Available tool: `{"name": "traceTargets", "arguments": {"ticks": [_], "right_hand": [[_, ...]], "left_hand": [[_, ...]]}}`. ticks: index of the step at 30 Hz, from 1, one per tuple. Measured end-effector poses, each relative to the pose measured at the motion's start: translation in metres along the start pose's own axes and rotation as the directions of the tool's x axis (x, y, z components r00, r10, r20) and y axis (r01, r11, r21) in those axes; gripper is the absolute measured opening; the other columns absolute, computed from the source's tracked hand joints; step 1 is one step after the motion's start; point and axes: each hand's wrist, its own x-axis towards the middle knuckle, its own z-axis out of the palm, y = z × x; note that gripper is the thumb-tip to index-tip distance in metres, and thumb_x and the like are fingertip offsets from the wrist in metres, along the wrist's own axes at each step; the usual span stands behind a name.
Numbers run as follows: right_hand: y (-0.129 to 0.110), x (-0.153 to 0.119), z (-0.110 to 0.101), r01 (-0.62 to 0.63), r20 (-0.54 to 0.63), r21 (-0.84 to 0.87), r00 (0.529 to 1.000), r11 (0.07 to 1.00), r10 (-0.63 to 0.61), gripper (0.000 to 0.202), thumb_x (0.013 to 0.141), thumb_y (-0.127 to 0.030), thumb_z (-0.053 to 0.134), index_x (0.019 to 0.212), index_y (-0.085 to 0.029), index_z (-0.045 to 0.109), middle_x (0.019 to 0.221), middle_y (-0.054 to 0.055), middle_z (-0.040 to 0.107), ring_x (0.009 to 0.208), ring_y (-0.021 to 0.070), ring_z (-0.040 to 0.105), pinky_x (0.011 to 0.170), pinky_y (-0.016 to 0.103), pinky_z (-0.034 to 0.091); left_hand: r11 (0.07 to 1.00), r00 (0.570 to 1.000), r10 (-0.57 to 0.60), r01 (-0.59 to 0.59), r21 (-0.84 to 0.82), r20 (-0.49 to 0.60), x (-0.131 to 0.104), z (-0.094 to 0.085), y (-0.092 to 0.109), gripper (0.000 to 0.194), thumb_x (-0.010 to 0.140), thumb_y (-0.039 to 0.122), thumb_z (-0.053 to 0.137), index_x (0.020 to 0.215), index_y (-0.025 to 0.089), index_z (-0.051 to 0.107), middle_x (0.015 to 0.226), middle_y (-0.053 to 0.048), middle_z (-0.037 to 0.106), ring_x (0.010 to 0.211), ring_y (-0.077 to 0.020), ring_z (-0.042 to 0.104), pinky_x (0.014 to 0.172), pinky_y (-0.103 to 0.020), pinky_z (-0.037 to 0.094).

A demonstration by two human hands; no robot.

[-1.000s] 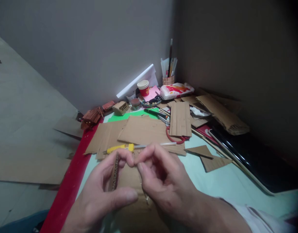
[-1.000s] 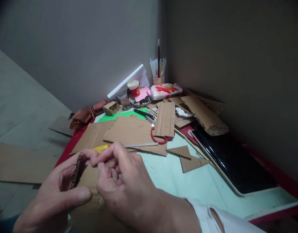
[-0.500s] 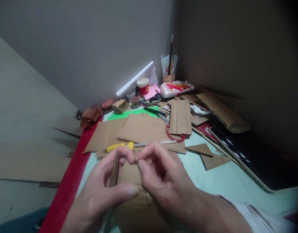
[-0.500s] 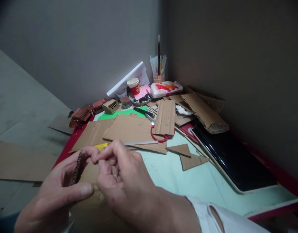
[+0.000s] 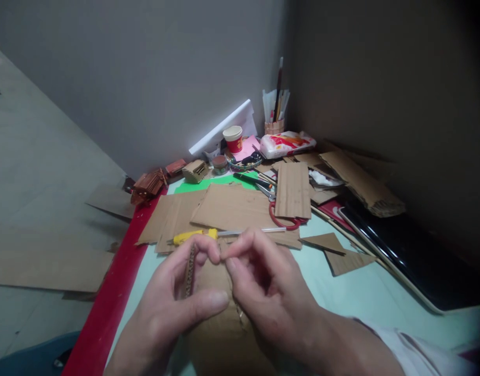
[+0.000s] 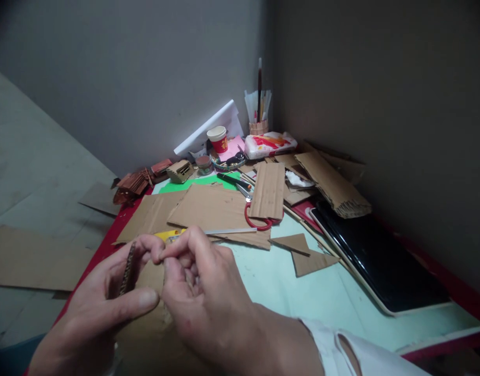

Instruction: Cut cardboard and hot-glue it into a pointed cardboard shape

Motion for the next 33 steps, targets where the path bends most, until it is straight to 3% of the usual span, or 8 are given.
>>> {"name": "traceTargets", "arguments": {"ticks": [11, 16, 20, 24, 29, 33], "right_hand": [[-0.004, -0.001, 0.004, -0.080, -0.044, 0.032, 0.996, 0.996, 0.081, 0.004, 0.085, -0.019, 0.052, 0.082, -0.019, 0.054, 0.055, -0.010, 0.038, 0.044, 0.0056, 0.034, 0.041, 0.015, 0.027], [-0.003, -0.004, 0.005, -0.141, -0.084, 0.064, 0.986, 0.988, 0.147, 0.004, 0.084, -0.025, 0.050, 0.084, -0.022, 0.049, 0.052, -0.011, 0.038, 0.039, 0.0054, 0.029, 0.037, 0.015, 0.023], [-0.011, -0.006, 0.002, -0.190, -0.017, 0.053, 0.981, 0.980, 0.191, 0.006, 0.085, -0.025, 0.052, 0.087, -0.021, 0.048, 0.056, -0.011, 0.040, 0.045, 0.0061, 0.033, 0.042, 0.016, 0.027], [-0.012, -0.007, 0.001, -0.185, -0.015, 0.066, 0.982, 0.981, 0.186, 0.006, 0.086, -0.023, 0.053, 0.087, -0.021, 0.047, 0.056, -0.011, 0.038, 0.045, 0.0057, 0.031, 0.043, 0.016, 0.025], [0.003, -0.008, 0.006, -0.038, -0.061, 0.104, 0.997, 0.994, 0.045, 0.006, 0.085, -0.019, 0.052, 0.087, -0.023, 0.047, 0.053, -0.013, 0.037, 0.038, 0.0048, 0.028, 0.035, 0.015, 0.020], [0.003, -0.008, 0.005, -0.068, -0.047, 0.101, 0.996, 0.993, 0.073, 0.005, 0.087, -0.020, 0.052, 0.087, -0.022, 0.047, 0.054, -0.012, 0.039, 0.040, 0.0049, 0.030, 0.037, 0.014, 0.023]], "left_hand": [[0.999, 1.000, -0.020, 0.020, 0.030, 0.008, 0.002, 0.002, 0.002, 0.024, 0.068, 0.026, 0.084, 0.083, 0.028, 0.067, 0.085, 0.005, 0.064, 0.086, -0.0169, 0.063, 0.075, -0.023, 0.049], [0.994, 0.994, -0.088, 0.092, -0.061, 0.069, -0.001, 0.006, 0.000, 0.026, 0.071, 0.027, 0.083, 0.087, 0.028, 0.062, 0.080, 0.005, 0.064, 0.073, -0.0139, 0.060, 0.066, -0.022, 0.046], [0.979, 0.983, -0.140, 0.155, -0.136, 0.116, -0.003, 0.007, -0.002, 0.033, 0.071, 0.031, 0.084, 0.092, 0.029, 0.059, 0.080, 0.005, 0.064, 0.069, -0.0129, 0.059, 0.063, -0.023, 0.046], [0.977, 0.984, -0.166, 0.173, -0.122, 0.068, -0.005, 0.008, 0.001, 0.041, 0.067, 0.032, 0.087, 0.094, 0.029, 0.056, 0.082, 0.004, 0.065, 0.070, -0.0137, 0.062, 0.064, -0.024, 0.048], [0.981, 0.982, -0.188, 0.186, -0.045, -0.027, -0.007, 0.009, 0.004, 0.045, 0.064, 0.032, 0.087, 0.097, 0.031, 0.056, 0.078, 0.007, 0.062, 0.066, -0.0123, 0.059, 0.063, -0.022, 0.048], [0.983, 0.982, -0.183, 0.182, -0.028, -0.048, -0.007, 0.012, 0.005, 0.047, 0.066, 0.035, 0.086, 0.103, 0.033, 0.056, 0.074, 0.007, 0.064, 0.064, -0.0130, 0.060, 0.061, -0.021, 0.048]]}}
